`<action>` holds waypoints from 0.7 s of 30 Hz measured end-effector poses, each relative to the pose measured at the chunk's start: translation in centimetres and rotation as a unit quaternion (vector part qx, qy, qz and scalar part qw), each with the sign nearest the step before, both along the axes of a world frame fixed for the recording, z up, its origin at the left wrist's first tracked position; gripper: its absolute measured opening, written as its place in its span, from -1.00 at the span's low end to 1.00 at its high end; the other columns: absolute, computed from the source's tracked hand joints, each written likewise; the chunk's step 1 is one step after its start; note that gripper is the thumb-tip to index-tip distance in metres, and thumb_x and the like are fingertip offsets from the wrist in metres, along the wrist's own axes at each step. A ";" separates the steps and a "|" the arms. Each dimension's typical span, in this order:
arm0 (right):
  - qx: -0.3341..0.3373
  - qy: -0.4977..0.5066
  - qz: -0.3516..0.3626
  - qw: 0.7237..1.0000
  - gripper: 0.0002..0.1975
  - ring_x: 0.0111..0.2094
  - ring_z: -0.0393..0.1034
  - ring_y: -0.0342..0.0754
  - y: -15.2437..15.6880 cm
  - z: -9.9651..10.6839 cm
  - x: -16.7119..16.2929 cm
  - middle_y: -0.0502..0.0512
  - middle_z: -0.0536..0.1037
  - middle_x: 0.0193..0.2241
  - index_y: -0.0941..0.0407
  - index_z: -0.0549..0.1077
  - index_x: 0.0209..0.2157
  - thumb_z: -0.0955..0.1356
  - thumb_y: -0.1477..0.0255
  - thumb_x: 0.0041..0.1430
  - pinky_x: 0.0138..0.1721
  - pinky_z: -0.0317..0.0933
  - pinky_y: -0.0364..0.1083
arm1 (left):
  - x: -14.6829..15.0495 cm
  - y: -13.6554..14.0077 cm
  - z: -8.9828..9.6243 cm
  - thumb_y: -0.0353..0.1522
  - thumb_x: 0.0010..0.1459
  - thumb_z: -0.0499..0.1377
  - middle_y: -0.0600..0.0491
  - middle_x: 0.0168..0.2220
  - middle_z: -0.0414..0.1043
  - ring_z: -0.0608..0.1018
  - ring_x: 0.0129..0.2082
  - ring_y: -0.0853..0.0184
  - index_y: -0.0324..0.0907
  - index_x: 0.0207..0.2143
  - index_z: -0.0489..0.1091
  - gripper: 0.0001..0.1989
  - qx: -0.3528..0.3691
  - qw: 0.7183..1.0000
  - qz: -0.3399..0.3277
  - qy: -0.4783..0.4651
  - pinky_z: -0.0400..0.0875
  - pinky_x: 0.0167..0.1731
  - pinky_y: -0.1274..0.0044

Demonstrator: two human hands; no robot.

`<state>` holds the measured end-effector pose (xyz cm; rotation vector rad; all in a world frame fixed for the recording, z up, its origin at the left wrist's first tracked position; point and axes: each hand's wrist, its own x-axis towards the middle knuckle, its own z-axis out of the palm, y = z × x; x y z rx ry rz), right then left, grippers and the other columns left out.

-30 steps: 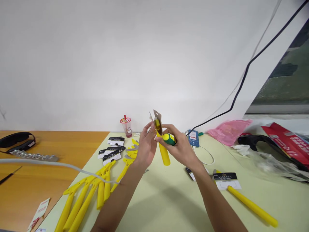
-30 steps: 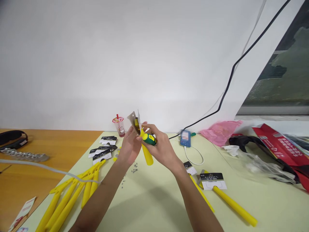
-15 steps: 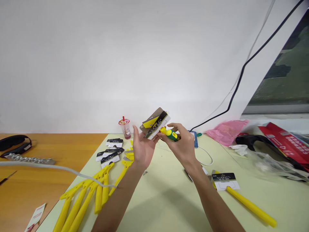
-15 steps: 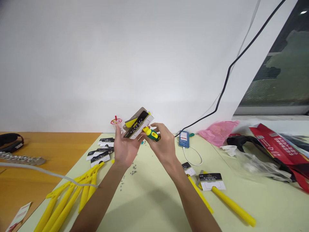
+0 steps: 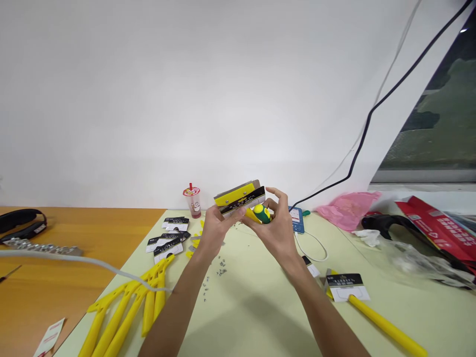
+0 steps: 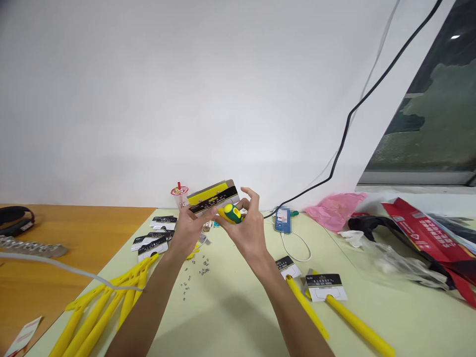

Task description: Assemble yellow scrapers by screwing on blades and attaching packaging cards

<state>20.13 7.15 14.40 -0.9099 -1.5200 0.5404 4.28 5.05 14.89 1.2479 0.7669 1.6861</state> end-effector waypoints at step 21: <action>-0.077 -0.078 0.259 0.960 -0.61 -0.32 0.44 -0.05 -0.9 1.2 0.4 -0.06 0.60 -0.31 0.00 0.56 0.07 0.54 0.18 0.27 -0.29 0.31 -0.11 | -0.5 0.1 0.8 -0.18 0.10 0.56 -0.09 0.06 0.67 0.64 0.15 0.08 -0.14 0.05 0.57 -0.48 0.029 0.995 0.011 -0.096 0.49 0.19 0.29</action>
